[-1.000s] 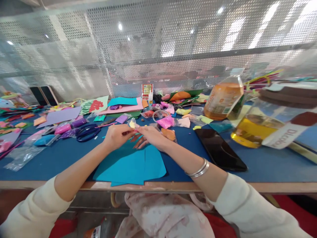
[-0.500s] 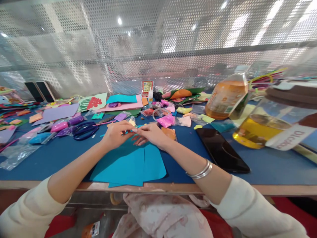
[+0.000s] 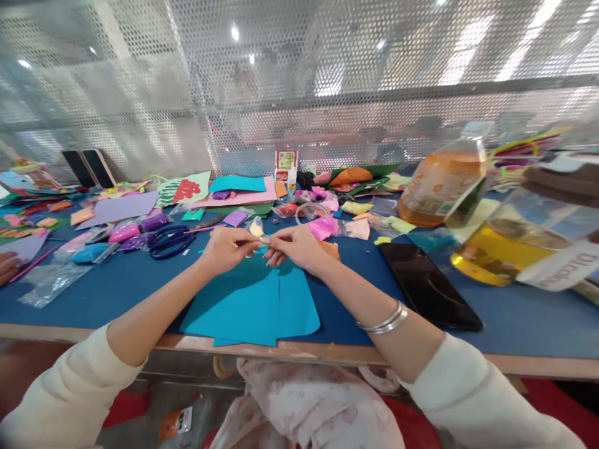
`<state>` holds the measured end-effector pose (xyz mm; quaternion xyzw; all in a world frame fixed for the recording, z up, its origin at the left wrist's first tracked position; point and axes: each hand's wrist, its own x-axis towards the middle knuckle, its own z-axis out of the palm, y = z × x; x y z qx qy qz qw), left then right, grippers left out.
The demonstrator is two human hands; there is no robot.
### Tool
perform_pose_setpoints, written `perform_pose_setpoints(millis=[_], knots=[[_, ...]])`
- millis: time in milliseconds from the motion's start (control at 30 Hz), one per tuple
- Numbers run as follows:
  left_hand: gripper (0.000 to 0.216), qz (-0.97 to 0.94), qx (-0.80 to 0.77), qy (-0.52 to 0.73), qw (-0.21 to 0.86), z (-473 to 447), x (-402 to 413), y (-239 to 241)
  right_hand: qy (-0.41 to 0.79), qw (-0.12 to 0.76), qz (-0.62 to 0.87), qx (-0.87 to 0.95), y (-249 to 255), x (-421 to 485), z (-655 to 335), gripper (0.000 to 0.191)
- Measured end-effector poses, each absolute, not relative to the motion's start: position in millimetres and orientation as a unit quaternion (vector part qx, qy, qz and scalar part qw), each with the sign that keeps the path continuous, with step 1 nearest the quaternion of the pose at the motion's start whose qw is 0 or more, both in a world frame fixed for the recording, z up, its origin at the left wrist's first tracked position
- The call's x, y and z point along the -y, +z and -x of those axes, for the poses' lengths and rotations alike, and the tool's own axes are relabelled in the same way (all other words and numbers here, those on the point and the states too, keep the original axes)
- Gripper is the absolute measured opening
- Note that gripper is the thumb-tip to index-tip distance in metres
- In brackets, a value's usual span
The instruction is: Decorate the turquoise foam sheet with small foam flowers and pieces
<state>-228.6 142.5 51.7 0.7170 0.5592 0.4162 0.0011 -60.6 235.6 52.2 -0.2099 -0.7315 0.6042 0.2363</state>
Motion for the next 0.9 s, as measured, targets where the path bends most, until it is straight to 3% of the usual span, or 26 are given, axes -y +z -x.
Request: perform_pose_setpoints(millis=[100,333,667,900], knots=[[0.022,-0.65,-0.611,0.448,-0.049,243.5,-145.4,52.2,0.547,0.312,0.25,0.735,47.0,-245.1,58.8,0.039],[0.023,-0.7,-0.596,0.386,-0.079,245.5,-160.1,42.6,0.47,0.269,0.204,0.816,40.5,-231.8,65.2,0.021],[0.019,-0.661,-0.611,0.429,0.078,245.1,-153.6,41.7,0.435,0.28,0.205,0.831,45.7,-228.0,58.8,0.021],[0.017,-0.695,-0.605,0.384,-0.059,241.2,-150.6,43.2,0.412,0.274,0.191,0.848,43.8,-228.6,60.8,0.022]])
